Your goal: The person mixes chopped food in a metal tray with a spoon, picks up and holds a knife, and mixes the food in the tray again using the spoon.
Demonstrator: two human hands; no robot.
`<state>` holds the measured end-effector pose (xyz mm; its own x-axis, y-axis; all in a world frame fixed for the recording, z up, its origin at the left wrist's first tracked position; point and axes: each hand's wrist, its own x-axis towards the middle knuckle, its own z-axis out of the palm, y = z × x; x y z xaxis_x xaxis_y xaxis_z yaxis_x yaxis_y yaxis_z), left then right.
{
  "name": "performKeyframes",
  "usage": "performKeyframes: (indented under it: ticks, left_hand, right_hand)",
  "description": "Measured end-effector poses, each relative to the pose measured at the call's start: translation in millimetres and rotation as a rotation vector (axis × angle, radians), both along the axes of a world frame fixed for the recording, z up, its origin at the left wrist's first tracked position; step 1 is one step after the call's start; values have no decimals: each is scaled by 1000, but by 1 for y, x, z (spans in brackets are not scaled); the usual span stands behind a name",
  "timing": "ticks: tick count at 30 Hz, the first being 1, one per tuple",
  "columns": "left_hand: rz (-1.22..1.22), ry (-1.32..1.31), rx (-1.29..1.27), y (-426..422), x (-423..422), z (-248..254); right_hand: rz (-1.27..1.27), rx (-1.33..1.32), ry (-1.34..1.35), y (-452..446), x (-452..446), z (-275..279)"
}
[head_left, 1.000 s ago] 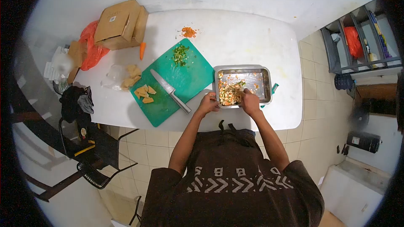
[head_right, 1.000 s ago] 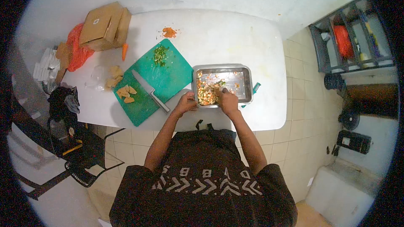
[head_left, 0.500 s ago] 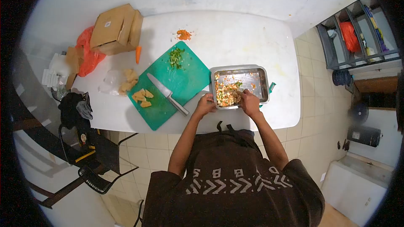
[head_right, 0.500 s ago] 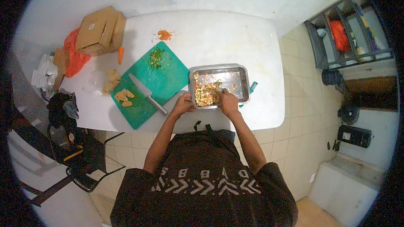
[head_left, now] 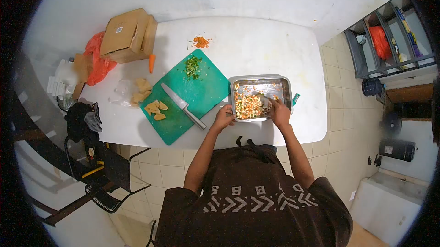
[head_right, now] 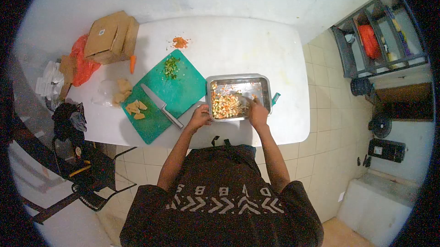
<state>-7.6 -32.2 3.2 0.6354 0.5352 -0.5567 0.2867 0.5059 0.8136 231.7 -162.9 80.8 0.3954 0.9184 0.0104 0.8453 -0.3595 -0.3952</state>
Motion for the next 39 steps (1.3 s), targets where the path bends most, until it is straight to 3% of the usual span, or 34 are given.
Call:
performKeyframes:
  ticks: [2,6,10,14,15,18,22,23,27,30,33,36,37,39]
  left_hand:
    - [-7,-8,21,0,1,-3]
    - [7,3,9,1,3,-3]
    - [63,-11,-9,-3,0,-10]
    - [61,50,16,-4,4,-3]
    - [63,48,20,-2,5,-2]
    - [14,33,12,-3,2,-5]
    - [-1,31,31,-5,3,-14]
    - [3,18,40,-4,3,-18]
    - [26,26,-4,-3,4,-9]
    - [5,-3,-55,-11,3,-17]
    - [-11,-20,-50,-8,4,-14]
    - [6,-5,-32,-9,-1,-16]
    - [4,-11,-16,-10,-2,-11]
    - [-9,-14,-4,-10,-3,-8]
  right_hand:
    - [-225,-146,-13,2,5,-14]
    - [-3,-331,124,18,-16,-10]
    - [-44,-100,234,16,-26,-5]
    - [97,-285,22,4,-26,19]
    - [25,-305,-33,1,-12,-15]
    - [-60,-116,-29,0,10,-2]
    - [-177,-101,-24,0,29,-7]
    - [-46,-328,-70,2,34,-11]
    - [4,-172,-12,8,33,-11]
    - [-140,-136,41,17,11,-12]
    - [230,-421,24,26,-9,-13]
    - [230,-301,62,18,-3,-2]
    - [166,-430,-14,18,8,1]
    - [45,-303,-10,3,27,7]
